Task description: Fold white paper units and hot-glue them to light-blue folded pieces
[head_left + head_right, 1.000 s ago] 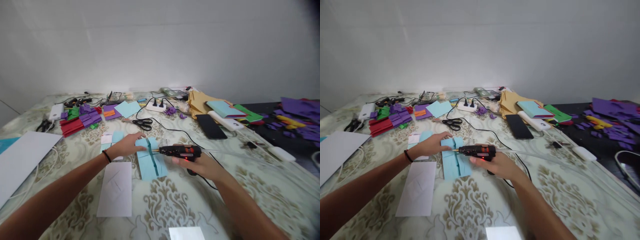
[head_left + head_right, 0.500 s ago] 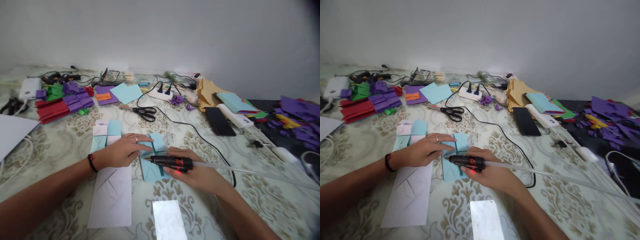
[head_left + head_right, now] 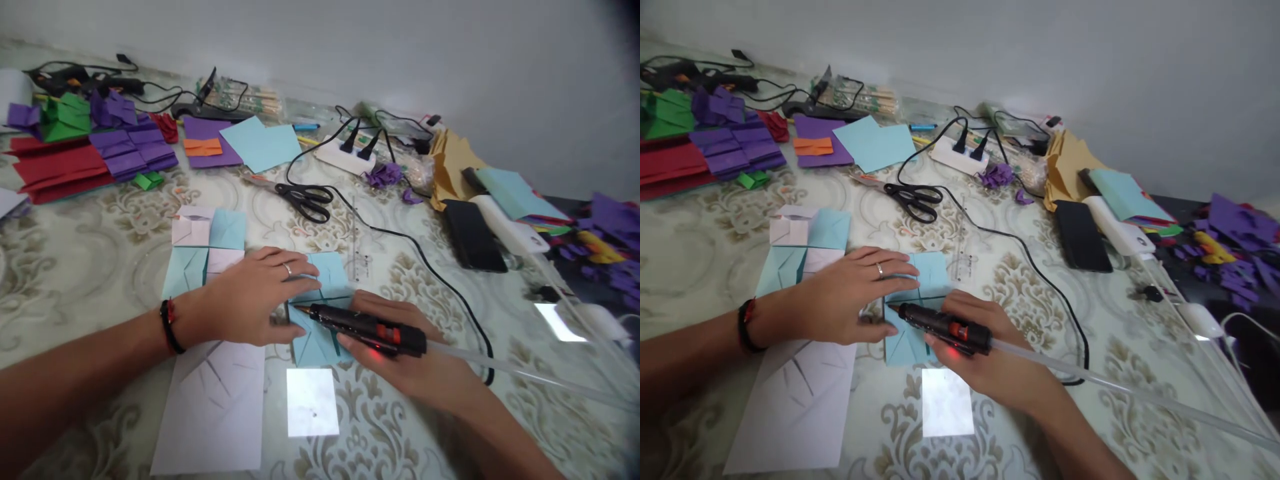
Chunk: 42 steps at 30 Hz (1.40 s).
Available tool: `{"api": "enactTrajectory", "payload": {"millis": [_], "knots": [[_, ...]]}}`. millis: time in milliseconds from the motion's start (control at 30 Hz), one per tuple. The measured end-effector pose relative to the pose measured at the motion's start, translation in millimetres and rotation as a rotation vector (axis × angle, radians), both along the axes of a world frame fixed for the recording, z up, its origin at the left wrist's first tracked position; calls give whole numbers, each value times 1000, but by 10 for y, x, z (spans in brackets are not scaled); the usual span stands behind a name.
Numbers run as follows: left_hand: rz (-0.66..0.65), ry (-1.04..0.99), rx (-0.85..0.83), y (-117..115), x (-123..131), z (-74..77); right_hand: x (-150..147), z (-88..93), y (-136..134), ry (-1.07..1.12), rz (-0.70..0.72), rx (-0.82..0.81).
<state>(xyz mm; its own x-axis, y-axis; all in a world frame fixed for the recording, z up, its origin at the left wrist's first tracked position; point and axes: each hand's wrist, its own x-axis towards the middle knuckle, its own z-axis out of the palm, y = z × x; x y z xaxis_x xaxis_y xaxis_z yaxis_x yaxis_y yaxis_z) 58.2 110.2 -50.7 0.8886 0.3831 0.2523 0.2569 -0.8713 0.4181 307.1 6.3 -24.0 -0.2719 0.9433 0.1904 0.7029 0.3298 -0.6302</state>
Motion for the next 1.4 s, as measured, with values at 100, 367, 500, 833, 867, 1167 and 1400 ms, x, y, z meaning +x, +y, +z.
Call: {"api": "enactTrajectory", "payload": {"millis": [100, 367, 500, 833, 867, 1167, 1400], "knots": [[-2, 14, 25, -1, 16, -29, -23, -1, 6, 2, -8, -16], [2, 7, 42, 3, 14, -24, -51, -7, 11, 23, -16, 1], [-3, 6, 41, 2, 13, -18, -35, -12, 65, 25, 55, -66], [-3, 8, 33, 8, 13, -13, -30, -1, 112, 19, 73, -141], [-1, 3, 32, 7, 12, -13, -30, 8, 113, 16, 78, -151], [-4, 6, 38, 6, 13, 1, -4, 28, 101, 7, 90, -144], [-6, 9, 36, 17, 20, -5, 88, 21, 57, -31, 38, -125]]}}
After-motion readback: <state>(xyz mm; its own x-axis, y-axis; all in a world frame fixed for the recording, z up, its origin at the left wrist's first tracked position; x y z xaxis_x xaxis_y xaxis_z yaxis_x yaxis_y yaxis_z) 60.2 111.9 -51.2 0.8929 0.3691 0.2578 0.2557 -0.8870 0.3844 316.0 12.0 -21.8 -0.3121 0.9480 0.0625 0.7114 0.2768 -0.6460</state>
